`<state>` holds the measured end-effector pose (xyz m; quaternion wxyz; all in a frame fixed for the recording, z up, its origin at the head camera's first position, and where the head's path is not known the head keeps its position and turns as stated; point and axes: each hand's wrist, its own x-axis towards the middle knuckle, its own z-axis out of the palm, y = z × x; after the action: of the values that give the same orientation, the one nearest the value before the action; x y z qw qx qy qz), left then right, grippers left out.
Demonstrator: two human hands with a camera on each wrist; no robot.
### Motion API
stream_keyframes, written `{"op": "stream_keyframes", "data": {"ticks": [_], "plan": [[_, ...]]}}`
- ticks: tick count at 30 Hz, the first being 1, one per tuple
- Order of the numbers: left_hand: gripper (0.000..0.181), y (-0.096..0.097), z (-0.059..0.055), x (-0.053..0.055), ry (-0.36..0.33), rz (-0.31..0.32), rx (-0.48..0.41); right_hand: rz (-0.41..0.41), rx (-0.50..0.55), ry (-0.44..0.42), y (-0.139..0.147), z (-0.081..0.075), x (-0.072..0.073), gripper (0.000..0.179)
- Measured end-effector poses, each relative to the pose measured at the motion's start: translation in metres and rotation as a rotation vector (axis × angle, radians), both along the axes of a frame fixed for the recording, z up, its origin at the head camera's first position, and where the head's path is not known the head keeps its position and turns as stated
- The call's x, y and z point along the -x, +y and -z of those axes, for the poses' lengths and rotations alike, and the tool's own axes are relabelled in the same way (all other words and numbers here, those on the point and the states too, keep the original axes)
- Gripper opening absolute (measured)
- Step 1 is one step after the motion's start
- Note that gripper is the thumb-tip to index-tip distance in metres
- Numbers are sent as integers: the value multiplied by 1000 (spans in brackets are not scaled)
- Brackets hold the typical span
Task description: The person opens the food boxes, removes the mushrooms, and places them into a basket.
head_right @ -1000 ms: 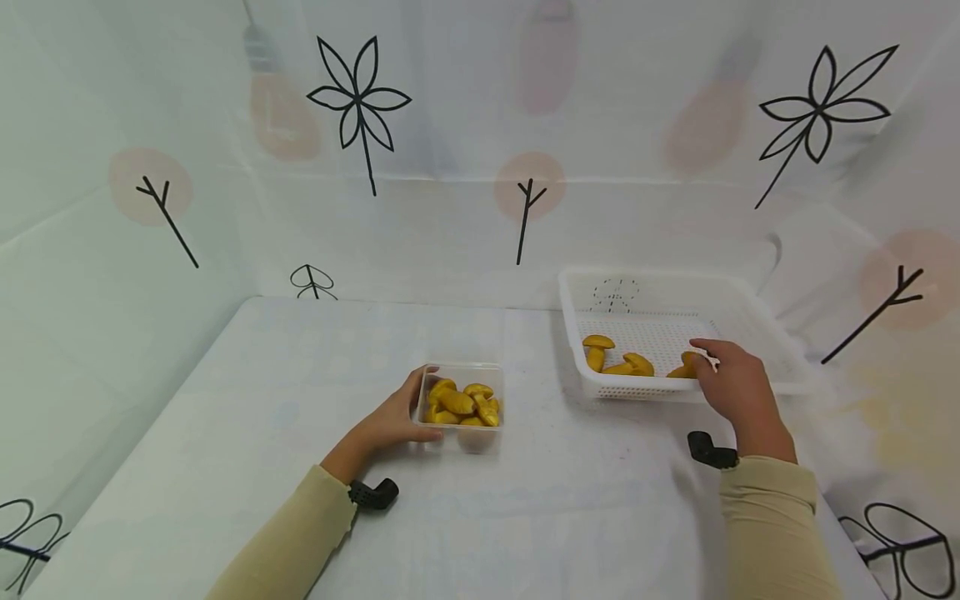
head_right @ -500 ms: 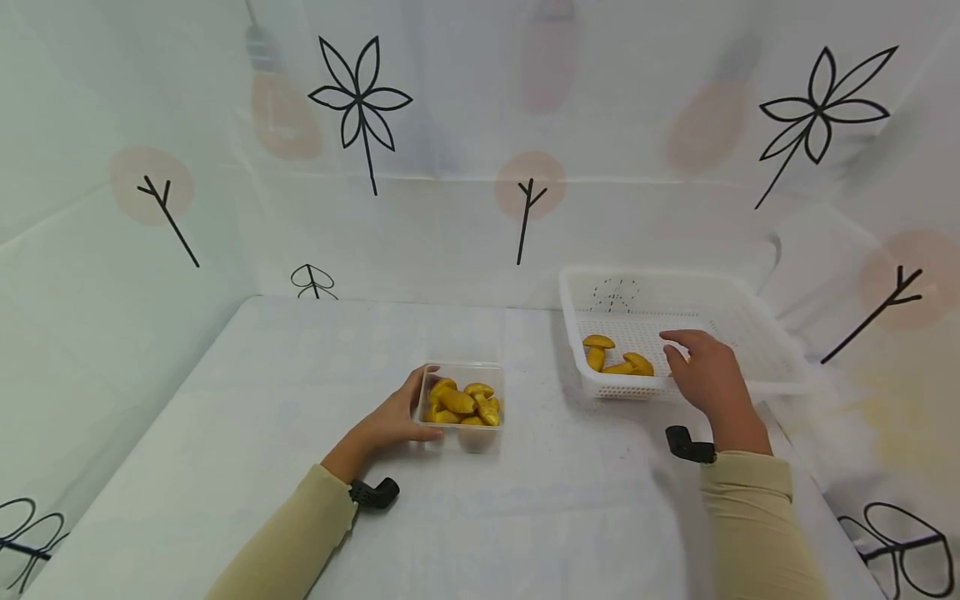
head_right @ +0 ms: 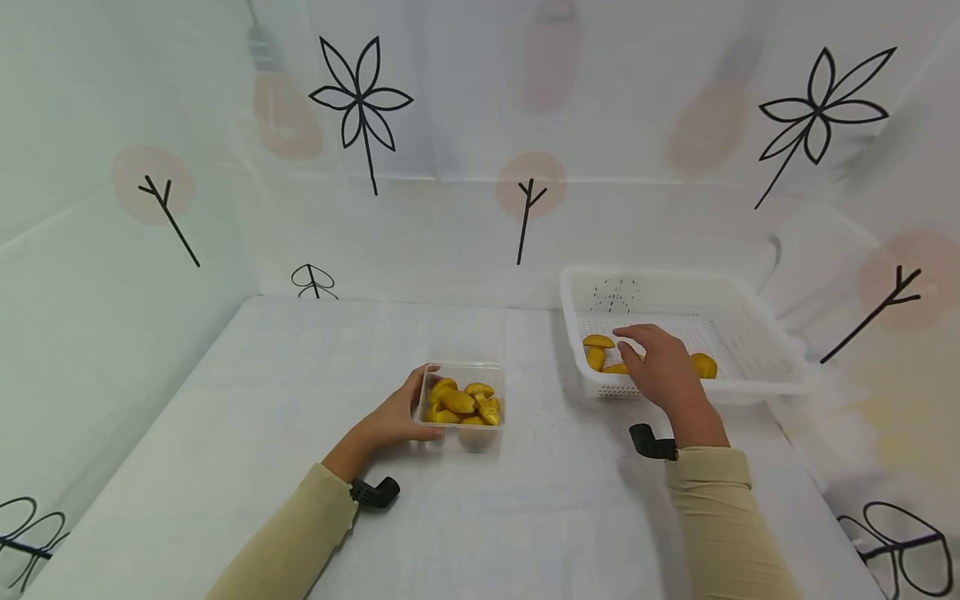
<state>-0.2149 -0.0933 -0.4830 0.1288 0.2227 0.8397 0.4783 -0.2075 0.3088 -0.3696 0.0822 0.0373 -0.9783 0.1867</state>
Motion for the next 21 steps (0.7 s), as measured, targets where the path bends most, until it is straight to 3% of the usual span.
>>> {"op": "stream_keyframes", "data": {"ticks": [13, 21], "plan": [[109, -1, 2, 2, -15, 4, -1, -167, 72, 149, -31, 11, 3, 27], [107, -1, 3, 3, -4, 16, -11, -211, 83, 160, -52, 15, 2, 27]]}}
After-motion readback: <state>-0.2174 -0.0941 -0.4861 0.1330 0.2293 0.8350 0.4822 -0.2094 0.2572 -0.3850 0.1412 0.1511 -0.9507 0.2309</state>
